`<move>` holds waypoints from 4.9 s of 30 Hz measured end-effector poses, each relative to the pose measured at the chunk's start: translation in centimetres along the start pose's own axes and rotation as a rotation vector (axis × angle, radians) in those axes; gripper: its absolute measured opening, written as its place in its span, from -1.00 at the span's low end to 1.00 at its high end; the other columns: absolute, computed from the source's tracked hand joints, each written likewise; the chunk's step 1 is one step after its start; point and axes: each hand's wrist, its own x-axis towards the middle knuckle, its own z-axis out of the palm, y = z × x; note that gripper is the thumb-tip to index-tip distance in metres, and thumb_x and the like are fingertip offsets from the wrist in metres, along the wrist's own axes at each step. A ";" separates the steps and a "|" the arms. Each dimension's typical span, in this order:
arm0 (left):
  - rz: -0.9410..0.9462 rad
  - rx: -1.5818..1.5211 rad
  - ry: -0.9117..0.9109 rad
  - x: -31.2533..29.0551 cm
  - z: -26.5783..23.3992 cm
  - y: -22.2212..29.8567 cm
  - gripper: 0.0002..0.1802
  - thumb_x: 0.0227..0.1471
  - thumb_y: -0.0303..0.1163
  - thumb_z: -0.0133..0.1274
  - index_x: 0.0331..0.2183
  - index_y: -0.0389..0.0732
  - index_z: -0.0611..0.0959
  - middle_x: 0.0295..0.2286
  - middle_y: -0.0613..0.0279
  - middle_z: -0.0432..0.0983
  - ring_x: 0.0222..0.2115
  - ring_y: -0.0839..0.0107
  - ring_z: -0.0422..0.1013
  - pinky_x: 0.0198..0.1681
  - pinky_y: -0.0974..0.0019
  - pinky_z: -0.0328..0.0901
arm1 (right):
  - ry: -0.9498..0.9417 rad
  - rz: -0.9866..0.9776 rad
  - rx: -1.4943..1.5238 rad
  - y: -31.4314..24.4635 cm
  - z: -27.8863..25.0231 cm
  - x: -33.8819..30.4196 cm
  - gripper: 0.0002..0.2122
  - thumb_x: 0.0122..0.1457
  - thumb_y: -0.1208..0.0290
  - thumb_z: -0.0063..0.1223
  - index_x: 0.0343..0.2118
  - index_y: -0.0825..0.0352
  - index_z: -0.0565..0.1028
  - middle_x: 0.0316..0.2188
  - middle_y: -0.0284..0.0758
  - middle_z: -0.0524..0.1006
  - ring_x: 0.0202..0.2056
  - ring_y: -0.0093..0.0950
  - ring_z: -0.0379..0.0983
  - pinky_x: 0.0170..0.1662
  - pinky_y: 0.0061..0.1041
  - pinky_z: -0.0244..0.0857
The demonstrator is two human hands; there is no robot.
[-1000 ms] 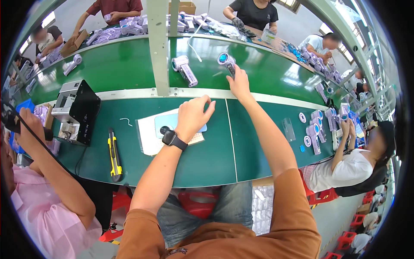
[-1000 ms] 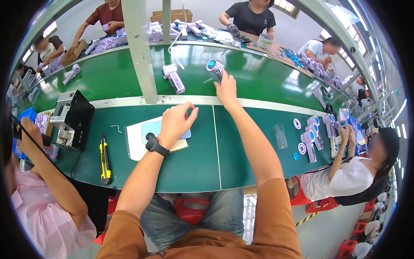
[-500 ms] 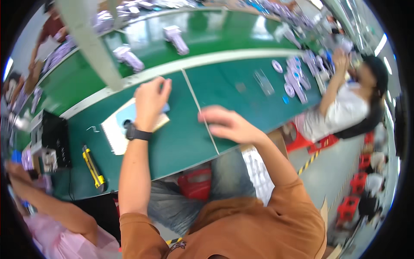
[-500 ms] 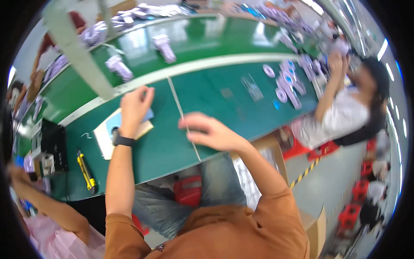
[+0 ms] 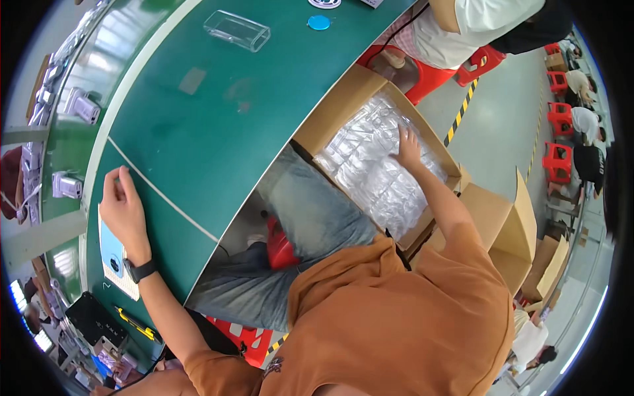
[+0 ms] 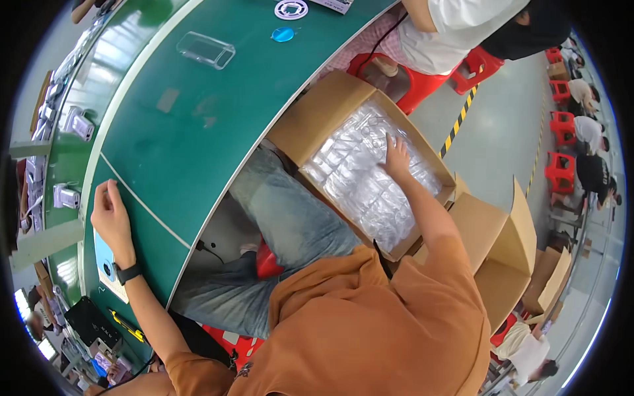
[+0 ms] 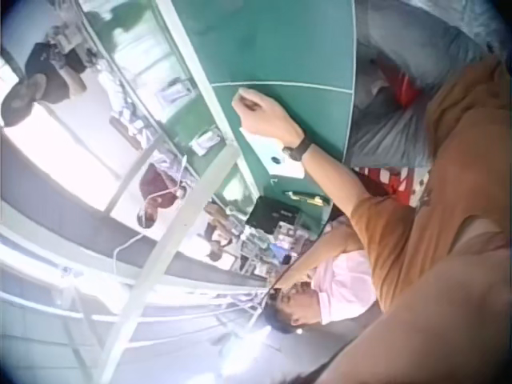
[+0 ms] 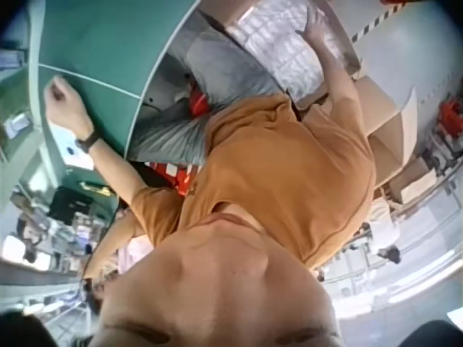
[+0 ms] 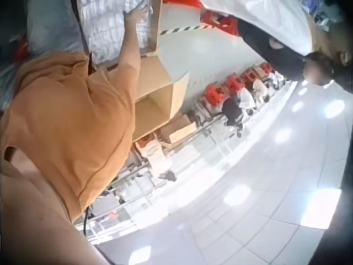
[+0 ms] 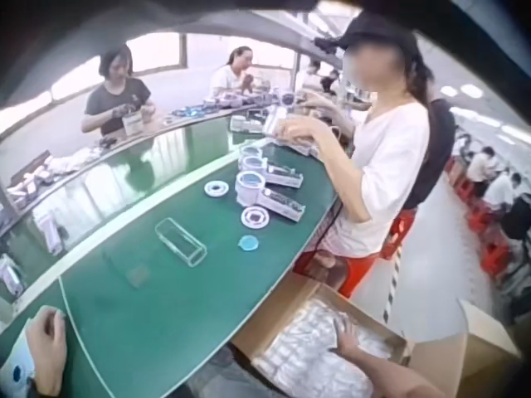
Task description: Assembling electronic circuit boards into plastic housings on a factory assembly line.
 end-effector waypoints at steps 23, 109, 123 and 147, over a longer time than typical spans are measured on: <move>-0.019 -0.033 0.004 0.4 0.6 -0.9 -0.79 0.28 -0.30 0.06 -0.29 -0.26 0.60 -0.66 0.51 0.14 -0.61 0.70 0.01 -0.57 0.46 -0.10 | -0.281 -0.196 -0.098 -5.4 5.0 1.6 -0.24 -0.17 0.20 0.36 0.20 -0.17 0.30 0.29 -0.19 0.15 0.23 0.00 0.15 0.13 0.19 0.14; 0.136 -0.037 -0.114 0.2 -1.7 -0.8 -0.88 0.12 -0.28 0.13 -0.36 -0.09 0.58 -0.74 0.19 0.35 -0.70 0.18 0.36 -0.60 0.12 0.17 | 0.051 -0.158 1.199 -17.2 -10.0 -12.3 -0.40 0.05 0.61 0.25 0.15 0.33 0.20 0.00 -0.13 0.50 -0.11 -0.41 0.50 -0.10 -0.43 0.47; 0.246 -0.263 -0.025 -0.6 -1.5 -3.0 -0.87 0.09 -0.30 0.11 -0.34 -0.14 0.61 -0.65 0.11 0.48 -0.59 0.08 0.46 -0.52 0.07 0.29 | 0.407 -1.002 0.147 -45.5 -36.2 -12.8 -0.34 0.00 0.28 0.36 0.15 0.34 0.30 -0.12 -0.20 0.49 -0.11 -0.18 0.47 -0.10 -0.25 0.42; 0.265 -0.276 -0.005 -0.6 -1.5 -3.5 -0.89 0.05 -0.33 0.08 -0.41 -0.14 0.60 -0.57 0.09 0.57 -0.51 0.03 0.52 -0.43 0.01 0.37 | 0.372 -0.748 0.618 -38.1 -35.7 -9.6 -0.53 0.25 0.36 0.14 0.20 0.35 0.35 -0.20 -0.19 0.61 -0.30 -0.45 0.54 -0.23 -0.47 0.44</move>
